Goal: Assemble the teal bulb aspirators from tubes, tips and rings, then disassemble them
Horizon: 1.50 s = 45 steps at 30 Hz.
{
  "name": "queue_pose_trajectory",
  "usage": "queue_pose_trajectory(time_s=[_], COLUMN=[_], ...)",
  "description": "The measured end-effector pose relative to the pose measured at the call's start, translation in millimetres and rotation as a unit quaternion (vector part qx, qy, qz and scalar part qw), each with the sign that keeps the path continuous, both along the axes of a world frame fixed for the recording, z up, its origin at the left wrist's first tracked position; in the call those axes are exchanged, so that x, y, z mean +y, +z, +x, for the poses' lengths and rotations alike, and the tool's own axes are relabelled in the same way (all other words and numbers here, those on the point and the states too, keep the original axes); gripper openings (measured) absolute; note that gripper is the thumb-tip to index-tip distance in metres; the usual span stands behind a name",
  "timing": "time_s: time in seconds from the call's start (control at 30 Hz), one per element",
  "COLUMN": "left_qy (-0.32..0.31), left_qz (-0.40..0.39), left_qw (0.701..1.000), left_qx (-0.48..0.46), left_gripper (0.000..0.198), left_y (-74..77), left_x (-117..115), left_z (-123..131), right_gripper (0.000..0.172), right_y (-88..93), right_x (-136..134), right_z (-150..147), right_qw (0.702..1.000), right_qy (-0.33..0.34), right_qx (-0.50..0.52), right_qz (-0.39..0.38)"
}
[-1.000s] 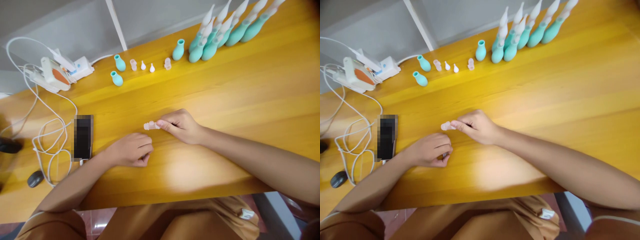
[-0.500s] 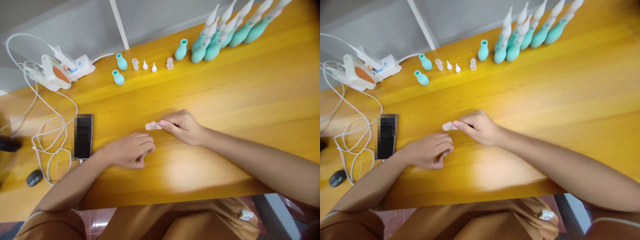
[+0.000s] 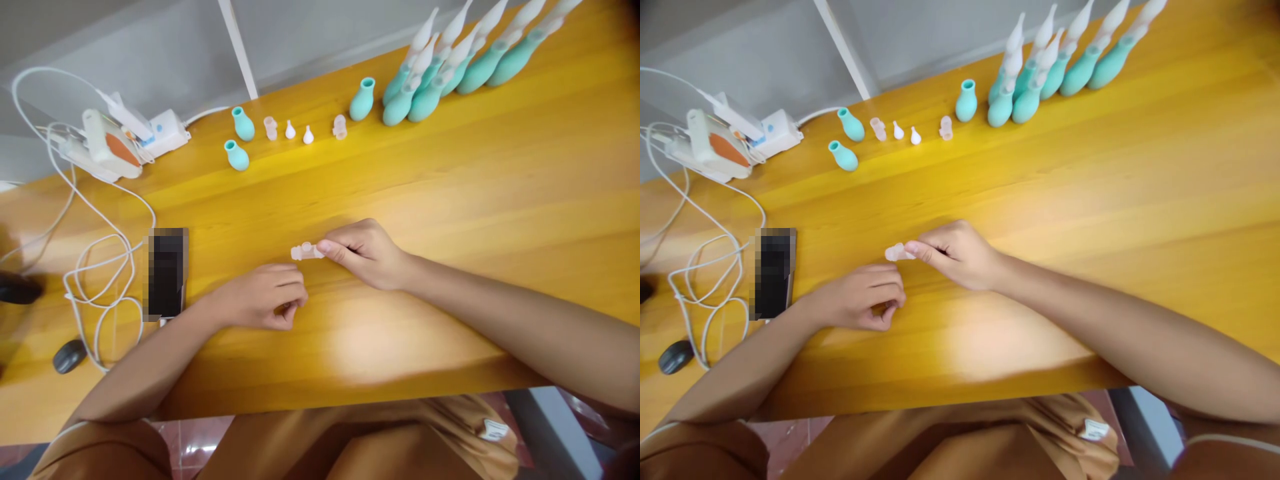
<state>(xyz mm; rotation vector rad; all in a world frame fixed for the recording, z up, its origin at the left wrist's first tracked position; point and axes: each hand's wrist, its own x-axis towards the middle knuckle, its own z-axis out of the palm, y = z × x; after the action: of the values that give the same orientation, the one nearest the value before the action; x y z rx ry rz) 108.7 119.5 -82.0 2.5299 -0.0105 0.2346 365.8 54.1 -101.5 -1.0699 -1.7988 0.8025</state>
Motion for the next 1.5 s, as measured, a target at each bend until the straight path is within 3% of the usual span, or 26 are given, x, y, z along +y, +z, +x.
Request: queue_pose_trajectory(time_s=[0.37, 0.47, 0.6, 0.83, 1.0, 1.23, 1.5], left_qy=[0.031, 0.077, 0.170, 0.235, 0.233, 0.226, 0.238], left_qz=[0.044, 0.080, 0.061, 0.029, 0.000, -0.023, -0.078], left_qw=[0.991, 0.972, 0.947, 0.939, 0.951, 0.959, 0.952], left_qx=[-0.120, -0.206, -0.267, -0.251, -0.204, -0.171, -0.174], left_gripper=[0.020, 0.018, 0.019, 0.026, 0.022, 0.019, 0.018], left_y=[-6.0, -7.2, -6.2, -9.9, -12.5, -8.2, -7.3], left_x=[-1, -2, -5, -6, -6, -7, -4], left_z=[0, 0, 0, 1, 2, 4, 5], right_gripper=[0.057, 0.052, 0.046, 0.049, 0.050, 0.049, 0.044], right_y=[-0.1, 0.2, -1.6, -3.2, -2.2, -1.3, -1.1], right_x=[-1, -1, -1, -5, -6, -5, -3], right_z=[0, 0, -1, -3, -5, -5, -6], right_qw=[1.000, 1.000, 0.997, 0.980, 0.973, 0.979, 0.992], right_qy=[0.001, 0.007, 0.032, 0.066, 0.067, 0.060, 0.042], right_qx=[0.003, -0.001, -0.041, -0.158, -0.189, -0.177, -0.093], right_qz=[-0.008, 0.006, 0.053, 0.100, 0.111, 0.080, 0.072])
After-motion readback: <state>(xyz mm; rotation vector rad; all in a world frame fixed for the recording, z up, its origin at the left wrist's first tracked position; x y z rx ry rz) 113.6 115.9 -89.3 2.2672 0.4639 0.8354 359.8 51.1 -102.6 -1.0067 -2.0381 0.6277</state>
